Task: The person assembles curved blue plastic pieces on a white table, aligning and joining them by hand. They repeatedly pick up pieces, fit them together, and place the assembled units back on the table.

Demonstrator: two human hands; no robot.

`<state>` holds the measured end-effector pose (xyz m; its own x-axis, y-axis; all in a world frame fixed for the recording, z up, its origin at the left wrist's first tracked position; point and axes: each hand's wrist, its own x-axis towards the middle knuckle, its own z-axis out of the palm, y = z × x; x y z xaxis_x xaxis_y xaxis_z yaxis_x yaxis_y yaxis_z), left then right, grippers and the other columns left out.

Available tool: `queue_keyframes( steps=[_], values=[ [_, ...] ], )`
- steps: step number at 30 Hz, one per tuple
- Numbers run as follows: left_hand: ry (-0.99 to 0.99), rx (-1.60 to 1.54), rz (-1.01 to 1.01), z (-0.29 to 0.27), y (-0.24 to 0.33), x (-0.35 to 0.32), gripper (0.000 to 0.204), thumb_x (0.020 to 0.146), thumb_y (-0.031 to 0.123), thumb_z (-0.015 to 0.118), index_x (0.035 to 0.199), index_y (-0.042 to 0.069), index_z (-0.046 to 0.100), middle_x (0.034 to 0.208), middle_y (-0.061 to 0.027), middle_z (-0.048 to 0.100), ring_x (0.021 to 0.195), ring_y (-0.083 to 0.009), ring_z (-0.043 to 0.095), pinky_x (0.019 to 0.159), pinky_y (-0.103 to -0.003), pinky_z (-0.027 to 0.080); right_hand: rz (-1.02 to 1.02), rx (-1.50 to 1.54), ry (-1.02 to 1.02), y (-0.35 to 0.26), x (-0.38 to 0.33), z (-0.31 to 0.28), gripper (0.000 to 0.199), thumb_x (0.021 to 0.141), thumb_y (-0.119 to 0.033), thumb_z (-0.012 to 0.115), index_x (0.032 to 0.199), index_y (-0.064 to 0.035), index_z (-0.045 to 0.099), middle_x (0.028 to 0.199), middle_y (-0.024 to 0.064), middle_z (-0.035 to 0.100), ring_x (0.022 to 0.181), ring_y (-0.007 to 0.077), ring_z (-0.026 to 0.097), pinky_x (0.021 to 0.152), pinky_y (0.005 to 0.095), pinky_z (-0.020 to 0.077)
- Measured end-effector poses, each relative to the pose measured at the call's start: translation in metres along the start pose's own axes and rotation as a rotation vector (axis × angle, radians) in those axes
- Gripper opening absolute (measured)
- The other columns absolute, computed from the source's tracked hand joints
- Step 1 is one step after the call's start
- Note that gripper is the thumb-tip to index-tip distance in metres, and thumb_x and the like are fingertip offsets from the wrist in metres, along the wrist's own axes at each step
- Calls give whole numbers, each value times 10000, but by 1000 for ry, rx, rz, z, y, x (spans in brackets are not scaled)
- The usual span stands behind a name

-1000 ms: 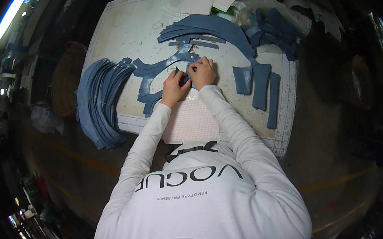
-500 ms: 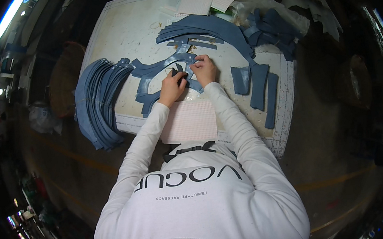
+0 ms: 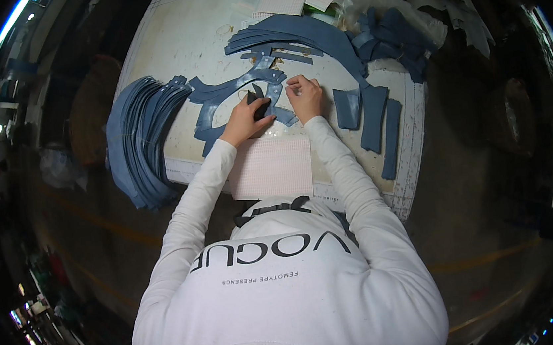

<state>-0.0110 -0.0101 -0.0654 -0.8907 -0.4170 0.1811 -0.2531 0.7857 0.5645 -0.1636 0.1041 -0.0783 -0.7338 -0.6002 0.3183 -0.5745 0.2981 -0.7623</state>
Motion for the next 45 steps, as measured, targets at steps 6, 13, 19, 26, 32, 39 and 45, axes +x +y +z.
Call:
queue_keyframes(
  steps=[6,13,19,26,32,39,45],
  values=[
    [-62,-41,55,-5,-3,-3,428,728,274,783,1108,124,655,1004,-201,613,910,-379,612,791,-404,506,234,253,-245,-5,-39,-18,234,740,-94,718,965,-105,654,742,14,683,690,172,607,651,289,492],
    [-60,-42,70,-2,-9,0,401,724,274,788,1075,119,671,984,-194,619,893,-368,615,774,-400,507,-212,-183,-104,-6,-57,-16,261,745,-79,710,1000,-117,667,810,26,690,829,192,599,700,342,510],
    [-13,-35,131,-4,-14,0,391,746,270,771,1093,121,671,921,-188,643,830,-357,631,734,-389,516,-91,-15,29,9,-39,-17,288,748,-29,699,1030,-77,679,843,59,699,845,176,646,718,292,515],
    [53,-131,-30,-8,-6,1,234,804,186,700,1021,97,699,810,-173,670,726,-329,657,669,-367,529,138,233,-67,15,-33,-25,359,709,5,735,1047,-73,644,996,92,654,732,173,672,673,280,532],
    [72,-56,5,0,-1,3,215,810,193,681,993,80,681,833,-181,679,744,-328,660,686,-363,534,125,330,-152,2,-40,-6,433,668,95,736,1049,-61,605,1040,113,540,777,205,666,663,254,551],
    [168,-106,21,1,-3,3,176,802,146,640,962,84,680,813,-172,667,754,-332,650,680,-378,527,-18,139,-190,-11,-40,-3,380,695,95,682,1026,-61,582,1021,102,531,771,196,666,667,297,524],
    [115,-104,24,6,-5,0,162,767,157,634,898,80,689,797,-189,625,740,-360,628,688,-417,516,-3,57,-67,-1,-27,-2,309,673,37,725,941,-56,600,989,108,548,816,243,654,705,346,531]
  ],
)
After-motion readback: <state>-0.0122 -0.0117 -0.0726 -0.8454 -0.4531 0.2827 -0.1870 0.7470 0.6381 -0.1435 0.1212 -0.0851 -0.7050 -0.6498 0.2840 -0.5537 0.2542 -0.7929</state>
